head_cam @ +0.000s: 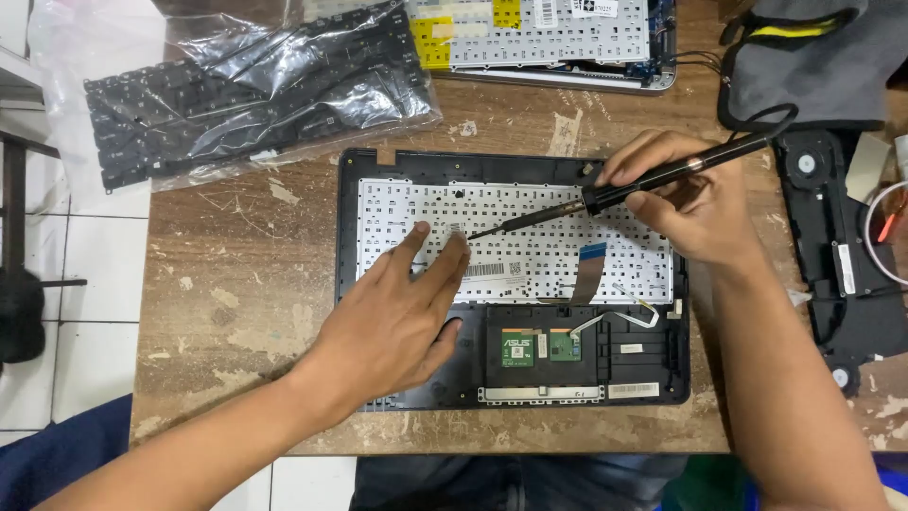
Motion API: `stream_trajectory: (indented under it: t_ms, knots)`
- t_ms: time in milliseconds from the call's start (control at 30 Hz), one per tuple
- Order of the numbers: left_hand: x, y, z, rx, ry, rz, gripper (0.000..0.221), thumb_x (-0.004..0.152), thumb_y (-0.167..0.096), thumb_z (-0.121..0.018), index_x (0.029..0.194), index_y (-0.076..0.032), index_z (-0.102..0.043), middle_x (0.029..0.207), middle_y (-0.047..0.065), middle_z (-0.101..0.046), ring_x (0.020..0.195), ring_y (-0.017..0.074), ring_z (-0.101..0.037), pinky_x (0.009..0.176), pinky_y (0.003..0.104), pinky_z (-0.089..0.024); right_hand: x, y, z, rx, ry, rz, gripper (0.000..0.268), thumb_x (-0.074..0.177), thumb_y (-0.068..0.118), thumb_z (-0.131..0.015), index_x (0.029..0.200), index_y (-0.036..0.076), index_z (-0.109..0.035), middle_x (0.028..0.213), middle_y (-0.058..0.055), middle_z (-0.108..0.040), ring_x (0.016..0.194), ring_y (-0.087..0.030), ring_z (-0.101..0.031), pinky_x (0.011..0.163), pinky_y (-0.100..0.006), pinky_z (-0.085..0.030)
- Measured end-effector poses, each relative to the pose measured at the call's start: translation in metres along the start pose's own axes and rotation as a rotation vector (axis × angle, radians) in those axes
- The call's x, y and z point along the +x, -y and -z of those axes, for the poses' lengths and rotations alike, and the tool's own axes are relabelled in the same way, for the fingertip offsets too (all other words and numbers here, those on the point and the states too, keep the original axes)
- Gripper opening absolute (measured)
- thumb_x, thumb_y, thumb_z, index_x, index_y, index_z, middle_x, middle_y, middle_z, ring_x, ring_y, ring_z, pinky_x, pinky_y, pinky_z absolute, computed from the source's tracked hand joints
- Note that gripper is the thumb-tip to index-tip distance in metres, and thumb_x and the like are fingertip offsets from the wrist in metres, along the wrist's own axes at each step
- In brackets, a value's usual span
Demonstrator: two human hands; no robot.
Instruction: Using a soldering iron to melt plastic rivets and secure a keyboard into a laptop chassis, then connecting ribbon cables.
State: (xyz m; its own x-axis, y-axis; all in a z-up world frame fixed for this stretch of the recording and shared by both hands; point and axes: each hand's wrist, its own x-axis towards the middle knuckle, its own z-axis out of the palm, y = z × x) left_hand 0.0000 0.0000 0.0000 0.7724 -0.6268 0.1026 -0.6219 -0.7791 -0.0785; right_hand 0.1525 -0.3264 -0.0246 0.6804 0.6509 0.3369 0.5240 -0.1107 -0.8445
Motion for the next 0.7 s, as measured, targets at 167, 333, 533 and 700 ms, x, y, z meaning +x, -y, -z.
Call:
stream_trajectory:
  t_ms: [167, 333, 533, 700]
  knots:
    - [0.001, -0.001, 0.000, -0.006, 0.028, -0.004, 0.062, 0.098, -0.049, -0.044, 0.133, -0.001, -0.060, 0.146, 0.015, -0.051, 0.127, 0.0404, -0.053, 0.093, 0.044, -0.051, 0.000, 0.001, 0.001, -0.015, -0.005, -0.003, 0.012, 0.092, 0.003, -0.061, 0.104, 0.004, -0.064, 0.108, -0.015, -0.072, 0.101, -0.025, -0.075, 0.097, -0.035, -0.065]
    - [0.003, -0.002, 0.001, 0.062, 0.055, -0.024, 0.066, 0.098, -0.052, -0.041, 0.137, -0.002, -0.057, 0.147, 0.016, -0.050, 0.126, 0.0413, -0.054, 0.091, 0.043, -0.051, -0.001, -0.006, 0.004, -0.018, -0.021, 0.017, 0.012, 0.093, 0.006, -0.060, 0.104, 0.003, -0.064, 0.104, -0.016, -0.073, 0.097, -0.026, -0.077, 0.091, -0.034, -0.066]
    - [0.004, -0.005, 0.001, 0.106, 0.077, -0.025, 0.066, 0.099, -0.052, -0.039, 0.135, -0.001, -0.057, 0.150, 0.012, -0.049, 0.128, 0.0434, -0.053, 0.092, 0.043, -0.051, -0.010, -0.024, 0.014, 0.130, -0.100, -0.023, 0.010, 0.096, 0.012, -0.064, 0.106, 0.008, -0.065, 0.103, -0.011, -0.074, 0.056, -0.004, -0.062, 0.043, -0.014, -0.049]
    - [0.010, -0.015, 0.004, 0.204, 0.035, -0.010, 0.068, 0.100, -0.061, -0.039, 0.127, -0.004, -0.064, 0.142, 0.016, -0.057, 0.118, 0.0449, -0.061, 0.087, 0.042, -0.055, -0.012, -0.021, 0.015, 0.115, -0.202, -0.052, 0.013, 0.099, 0.016, -0.062, 0.107, 0.006, -0.064, 0.103, -0.012, -0.072, 0.048, -0.001, -0.050, 0.039, -0.017, -0.037]
